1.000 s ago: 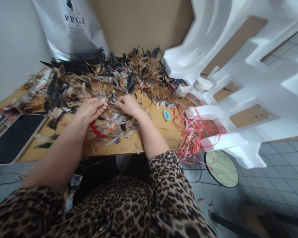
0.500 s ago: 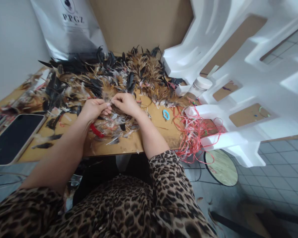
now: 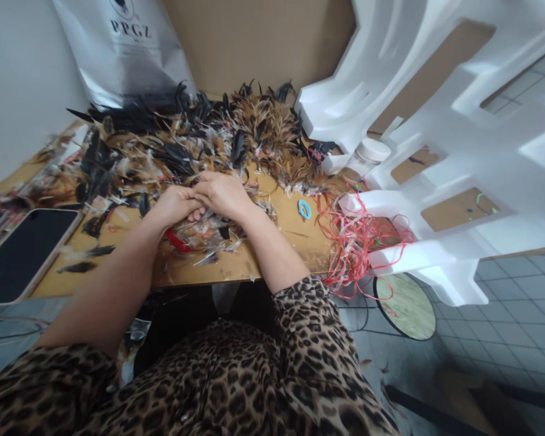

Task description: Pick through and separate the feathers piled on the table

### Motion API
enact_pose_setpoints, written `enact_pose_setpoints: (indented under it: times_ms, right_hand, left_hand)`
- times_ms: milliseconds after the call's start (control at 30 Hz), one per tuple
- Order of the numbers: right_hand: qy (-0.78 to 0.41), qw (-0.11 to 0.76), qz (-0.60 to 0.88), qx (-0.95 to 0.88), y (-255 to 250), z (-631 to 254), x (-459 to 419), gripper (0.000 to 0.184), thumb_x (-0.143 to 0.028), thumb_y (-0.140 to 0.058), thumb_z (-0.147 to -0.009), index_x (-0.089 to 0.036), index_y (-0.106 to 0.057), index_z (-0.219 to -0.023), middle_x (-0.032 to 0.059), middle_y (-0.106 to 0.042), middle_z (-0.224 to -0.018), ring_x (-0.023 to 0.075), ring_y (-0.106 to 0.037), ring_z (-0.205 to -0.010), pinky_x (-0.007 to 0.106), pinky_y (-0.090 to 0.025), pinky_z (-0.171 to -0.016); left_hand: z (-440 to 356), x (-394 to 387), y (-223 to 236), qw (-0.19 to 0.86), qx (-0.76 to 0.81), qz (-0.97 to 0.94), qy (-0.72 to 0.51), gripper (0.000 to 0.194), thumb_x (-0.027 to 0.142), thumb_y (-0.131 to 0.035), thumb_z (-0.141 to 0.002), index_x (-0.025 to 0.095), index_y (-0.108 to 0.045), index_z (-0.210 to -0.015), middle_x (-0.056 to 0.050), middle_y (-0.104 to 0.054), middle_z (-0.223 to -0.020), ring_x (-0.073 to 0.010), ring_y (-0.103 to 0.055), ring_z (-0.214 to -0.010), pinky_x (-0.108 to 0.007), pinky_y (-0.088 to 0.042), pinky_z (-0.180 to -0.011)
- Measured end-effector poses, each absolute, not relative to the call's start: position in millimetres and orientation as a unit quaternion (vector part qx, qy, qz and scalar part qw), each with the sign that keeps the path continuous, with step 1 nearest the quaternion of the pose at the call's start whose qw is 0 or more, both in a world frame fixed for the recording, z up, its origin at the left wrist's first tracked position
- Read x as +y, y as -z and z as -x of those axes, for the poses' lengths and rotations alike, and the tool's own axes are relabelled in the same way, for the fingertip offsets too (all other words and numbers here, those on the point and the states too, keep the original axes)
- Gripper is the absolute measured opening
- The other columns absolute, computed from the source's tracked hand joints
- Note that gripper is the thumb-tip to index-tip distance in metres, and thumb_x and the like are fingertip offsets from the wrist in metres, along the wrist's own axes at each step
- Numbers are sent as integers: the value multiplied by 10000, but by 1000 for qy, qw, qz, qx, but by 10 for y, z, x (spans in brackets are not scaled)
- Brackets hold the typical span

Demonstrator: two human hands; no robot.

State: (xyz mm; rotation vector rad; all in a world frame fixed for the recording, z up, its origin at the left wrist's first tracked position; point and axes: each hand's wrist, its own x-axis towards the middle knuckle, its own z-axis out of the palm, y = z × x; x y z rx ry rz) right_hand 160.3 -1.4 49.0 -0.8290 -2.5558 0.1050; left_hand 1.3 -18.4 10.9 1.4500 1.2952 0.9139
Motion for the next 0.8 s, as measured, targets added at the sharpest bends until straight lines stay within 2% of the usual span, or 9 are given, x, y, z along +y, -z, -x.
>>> enact_pose_setpoints:
  times_ms: [167, 300, 433, 600, 700, 800]
  right_hand:
    - [-104, 259, 297, -913, -490, -1656, 64, 242, -296, -492, -846, -167, -696, -850, 44, -567, -818, 137, -511, -779, 259, -361, -700]
    - [-264, 326, 308, -854, -449, -1762, 221, 216, -318, -581, -764, -124, -676, -762, 41, -615, -779, 124, -542, -745, 255, -412, -728]
    - [-431, 322, 321, -780, -393, -1830, 314, 247, -349, -625, -690, -108, -642, -745, 38, -638, -718, 113, -540, -675, 241, -442, -663]
    - [-432, 339, 381, -744, -317, -1773, 315, 166, -269, -577, -673, -116, -553, -614, 4, -562, -602, 89, -463, -593, 216, -398, -565]
    - [-415, 356, 380, -746, -272, -1712, 325, 160, -241, -562, -656, -125, -510, -559, -16, -515, -572, 78, -425, -595, 209, -383, -576]
    - [-432, 364, 370, -738, -225, -1676, 344, 178, -275, -582, -645, -114, -535, -586, -24, -516, -586, 69, -425, -589, 202, -379, -585]
  left_hand:
    - [-44, -233, -131, 464, 519, -624, -355, 181, 144, -636, -675, 140, -614, -495, -20, -550, -406, -79, -473, -332, -168, -347, -355]
    - [-98, -285, -173, 462, 477, -657, -358, 182, 218, -656, -697, 137, -636, -535, -25, -565, -432, -75, -477, -352, -164, -350, -367]
    - [-137, -319, -217, 494, 444, -638, -389, 145, 221, -662, -698, 123, -664, -591, -46, -606, -493, -85, -522, -406, -170, -402, -418]
    - [-122, -308, -223, 530, 426, -597, -425, 147, 237, -680, -692, 110, -668, -619, -52, -613, -511, -82, -533, -424, -173, -419, -443]
    - [-105, -278, -195, 541, 428, -578, -437, 162, 255, -689, -685, 108, -663, -622, -53, -618, -523, -82, -536, -425, -179, -423, -445]
    - [-87, -235, -159, 544, 436, -552, -458, 161, 258, -687, -682, 111, -658, -624, -44, -613, -522, -76, -527, -417, -175, -412, -433]
